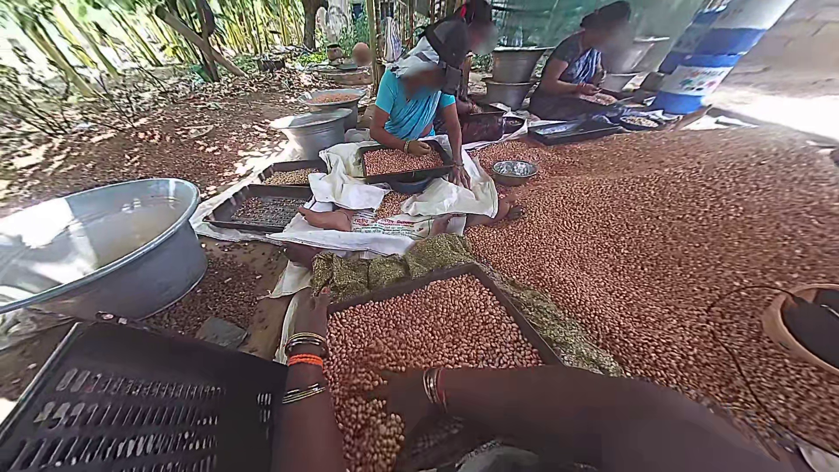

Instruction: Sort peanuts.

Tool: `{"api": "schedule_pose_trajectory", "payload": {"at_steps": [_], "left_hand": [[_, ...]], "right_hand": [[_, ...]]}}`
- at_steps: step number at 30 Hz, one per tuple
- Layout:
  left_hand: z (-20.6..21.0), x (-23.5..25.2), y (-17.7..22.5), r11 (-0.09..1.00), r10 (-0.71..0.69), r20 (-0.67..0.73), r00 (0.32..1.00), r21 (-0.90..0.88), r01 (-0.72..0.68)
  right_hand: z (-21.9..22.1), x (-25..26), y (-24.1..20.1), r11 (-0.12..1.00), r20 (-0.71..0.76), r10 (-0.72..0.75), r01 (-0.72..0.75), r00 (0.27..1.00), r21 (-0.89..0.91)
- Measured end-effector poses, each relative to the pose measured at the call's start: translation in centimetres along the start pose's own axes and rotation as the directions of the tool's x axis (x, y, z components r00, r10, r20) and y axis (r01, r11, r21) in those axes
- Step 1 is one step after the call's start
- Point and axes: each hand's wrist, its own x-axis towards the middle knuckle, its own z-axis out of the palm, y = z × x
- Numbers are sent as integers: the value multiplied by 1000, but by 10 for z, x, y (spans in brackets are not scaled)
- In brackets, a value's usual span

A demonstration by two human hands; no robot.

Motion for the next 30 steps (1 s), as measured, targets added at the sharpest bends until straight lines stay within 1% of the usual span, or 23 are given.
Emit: {"api": "schedule_pose_trajectory", "payload": {"at_steps": [3,5,6,7,8,9,11,12,13,15,16,17,18,20,22,24,26,28,30], "left_hand": [[-3,2,-2,1000,-21,4,1000,5,21],[0,3,-4,1000,-12,3,1000,27,12],[1,3,-4,999,-5,7,1000,48,5],[3,4,-3,998,3,6,1000,64,-3],[4,7,-5,997,11,8,1000,78,-11],[6,9,-7,996,16,14,1000,83,-18],[6,11,-5,997,14,31,999,72,-16],[5,11,-4,999,14,31,999,52,-16],[4,8,-5,999,17,29,999,32,-18],[2,0,-5,1000,26,23,999,6,-26],[-1,-5,-4,999,37,11,999,-5,-37],[-3,-9,-2,998,59,-5,998,-19,-59],[-5,-13,0,996,82,-21,996,-37,-82],[-8,-19,3,988,129,-46,991,-74,-132],[-10,-20,2,987,145,-37,989,-59,-147],[-8,-18,2,990,128,-26,991,-59,-129],[-6,-12,2,994,101,-20,995,-34,-102],[-3,-5,2,998,63,-5,998,11,-63],[0,0,1,999,26,10,1000,36,-26]], "right_hand": [[-13,26,8,989,-112,149,-150,982,-3],[-16,19,24,964,-204,265,-259,942,56],[-17,11,31,941,-243,338,-322,909,102],[-20,-1,33,907,-261,421,-399,869,134],[-24,-14,32,865,-254,501,-474,827,162],[-29,-30,29,831,-221,554,-522,802,190],[-45,-69,24,811,-135,580,-553,804,190],[-55,-88,26,801,-122,590,-562,798,206],[-62,-109,28,766,-138,632,-589,762,256],[-62,-144,50,702,-272,711,-631,648,330],[-55,-158,69,700,-347,714,-626,608,343],[-43,-168,86,715,-393,698,-609,599,342],[-28,-175,99,737,-398,675,-582,621,342],[4,-172,103,789,-408,613,-498,677,359],[18,-158,83,805,-361,584,-460,727,375],[22,-137,58,840,-296,517,-409,803,357],[17,-109,38,903,-251,395,-322,884,286],[11,-77,26,965,-218,221,-182,951,186],[5,-41,20,996,-143,82,-76,986,49]]}}
